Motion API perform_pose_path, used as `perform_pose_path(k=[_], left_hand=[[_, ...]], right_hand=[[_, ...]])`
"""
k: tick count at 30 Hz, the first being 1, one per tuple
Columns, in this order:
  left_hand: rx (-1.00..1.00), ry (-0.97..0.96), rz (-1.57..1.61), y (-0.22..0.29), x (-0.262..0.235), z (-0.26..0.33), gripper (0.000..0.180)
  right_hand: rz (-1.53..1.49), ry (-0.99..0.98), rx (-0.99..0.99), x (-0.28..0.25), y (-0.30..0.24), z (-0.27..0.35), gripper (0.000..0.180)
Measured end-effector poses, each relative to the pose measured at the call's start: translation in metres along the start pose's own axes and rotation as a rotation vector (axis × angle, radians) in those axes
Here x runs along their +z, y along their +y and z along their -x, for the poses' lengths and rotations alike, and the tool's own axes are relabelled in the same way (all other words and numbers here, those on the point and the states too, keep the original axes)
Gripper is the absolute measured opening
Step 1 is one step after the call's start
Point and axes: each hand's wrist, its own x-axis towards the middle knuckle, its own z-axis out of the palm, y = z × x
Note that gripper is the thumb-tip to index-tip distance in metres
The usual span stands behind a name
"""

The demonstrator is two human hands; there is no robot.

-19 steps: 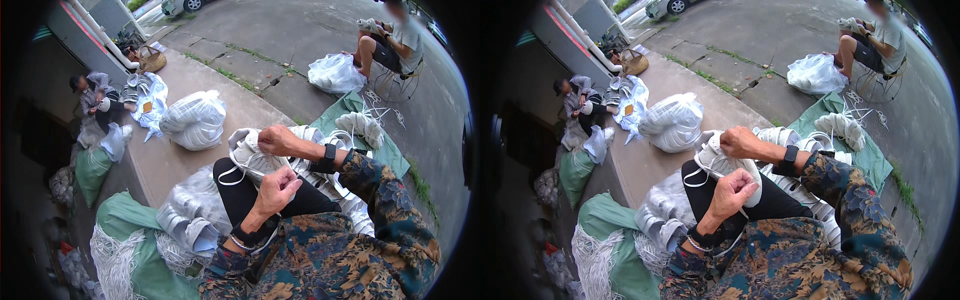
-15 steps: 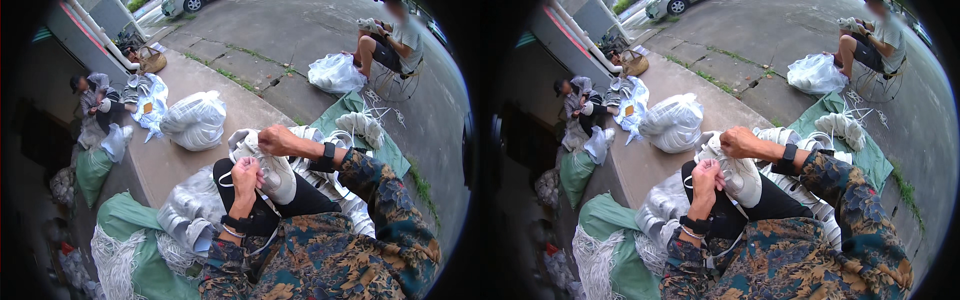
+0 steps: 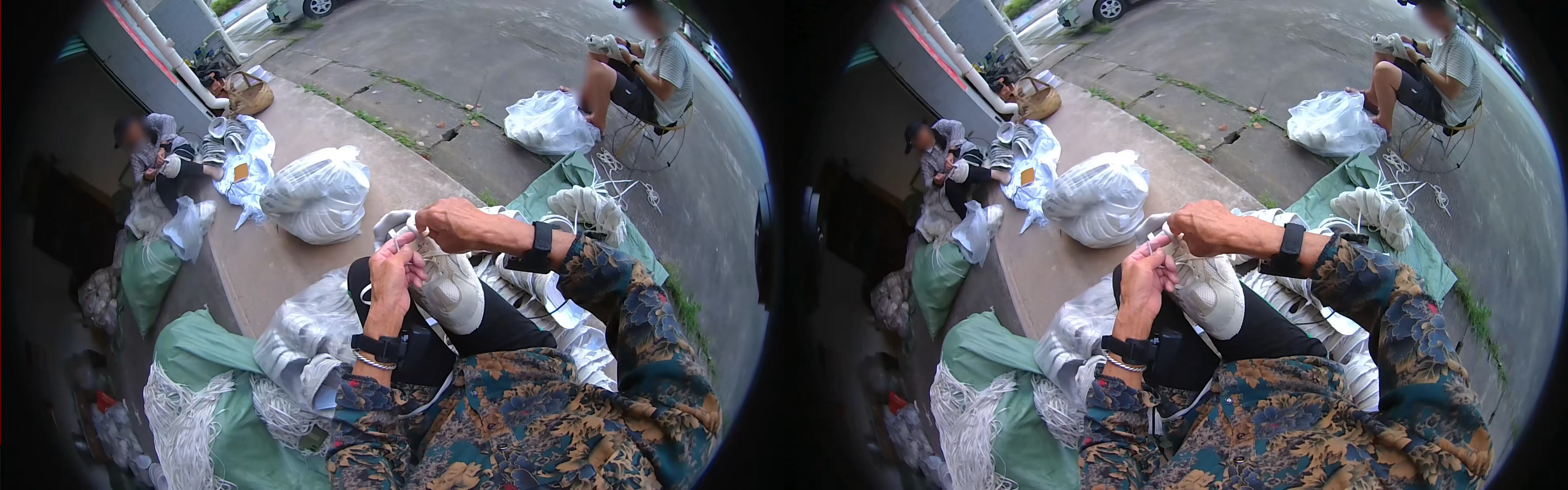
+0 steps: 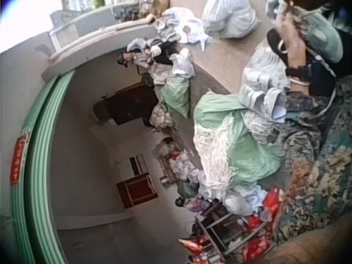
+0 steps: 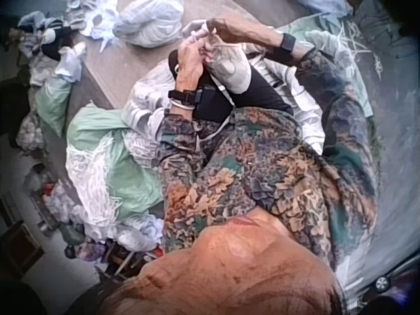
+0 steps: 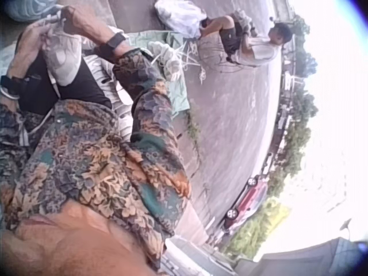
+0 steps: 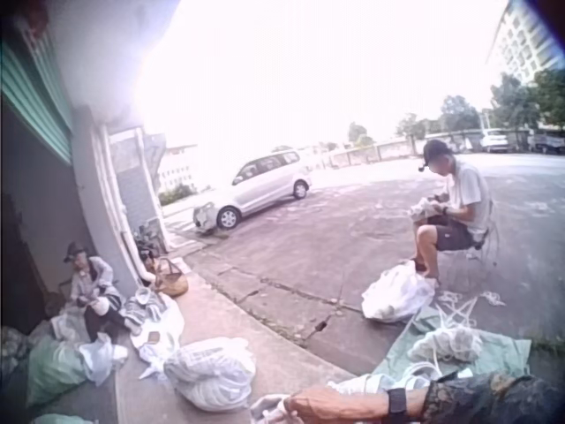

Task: The person is manually inserting and threading shoelaces into white sneakers.

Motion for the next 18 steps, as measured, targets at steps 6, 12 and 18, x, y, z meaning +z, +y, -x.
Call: perform_pose_path(k=[6,12,18], left_hand=[[0.039,0.003,-0.162,0.001,0.002,-0.006,0.022],[0.31,0.246,-0.817,-0.018,-0.021,-0.034,0.017],[0.431,0.309,-1.257,0.004,-0.008,-0.021,0.015]], right_hand=[[0.05,-0.097,-0.077,-0.013,-0.004,-0.009,0.023],[-0.01,-0.165,-0.181,-0.012,-0.006,-0.015,0.01],[-0.202,-0.068,-0.167,-0.01,0.012,0.002,0.006]])
